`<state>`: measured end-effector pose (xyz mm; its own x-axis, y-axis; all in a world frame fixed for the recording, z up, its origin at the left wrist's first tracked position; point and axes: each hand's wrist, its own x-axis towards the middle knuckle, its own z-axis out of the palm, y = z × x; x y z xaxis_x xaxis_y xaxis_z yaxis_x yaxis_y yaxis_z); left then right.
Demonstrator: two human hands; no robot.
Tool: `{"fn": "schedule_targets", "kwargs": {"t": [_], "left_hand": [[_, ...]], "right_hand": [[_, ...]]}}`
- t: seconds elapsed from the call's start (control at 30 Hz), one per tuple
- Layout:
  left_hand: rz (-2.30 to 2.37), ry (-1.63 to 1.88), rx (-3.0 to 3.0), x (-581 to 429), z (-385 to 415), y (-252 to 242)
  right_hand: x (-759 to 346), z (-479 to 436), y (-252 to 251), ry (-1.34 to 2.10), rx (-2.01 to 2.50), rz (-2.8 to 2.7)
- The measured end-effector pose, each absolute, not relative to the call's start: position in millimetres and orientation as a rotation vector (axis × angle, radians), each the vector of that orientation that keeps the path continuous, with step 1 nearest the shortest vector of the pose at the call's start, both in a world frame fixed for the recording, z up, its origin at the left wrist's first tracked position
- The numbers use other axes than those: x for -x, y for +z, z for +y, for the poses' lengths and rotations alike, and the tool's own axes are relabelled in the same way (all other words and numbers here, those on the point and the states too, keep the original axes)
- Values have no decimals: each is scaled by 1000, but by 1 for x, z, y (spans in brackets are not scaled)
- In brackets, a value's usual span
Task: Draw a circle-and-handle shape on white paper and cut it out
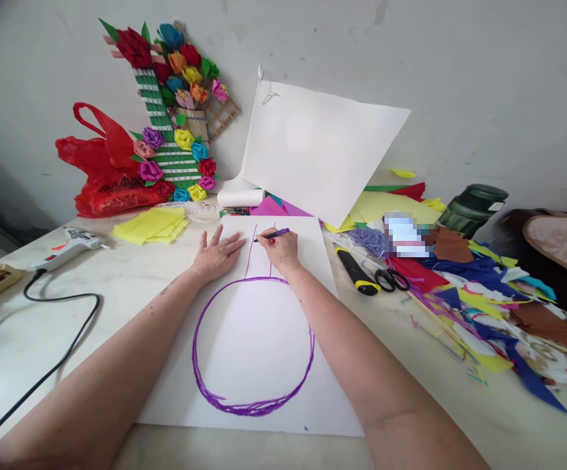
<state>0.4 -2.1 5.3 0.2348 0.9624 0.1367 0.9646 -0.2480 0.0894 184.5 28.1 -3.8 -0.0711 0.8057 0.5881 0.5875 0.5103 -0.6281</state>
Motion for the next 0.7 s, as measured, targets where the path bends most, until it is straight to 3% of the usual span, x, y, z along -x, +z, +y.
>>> {"fn": "schedule_targets", "kwargs": {"t": [0.7], "left_hand": [[-1927, -257, 2470, -1, -3, 7]], "right_hand": [[-182, 23, 3, 292, 1205, -1792]]}}
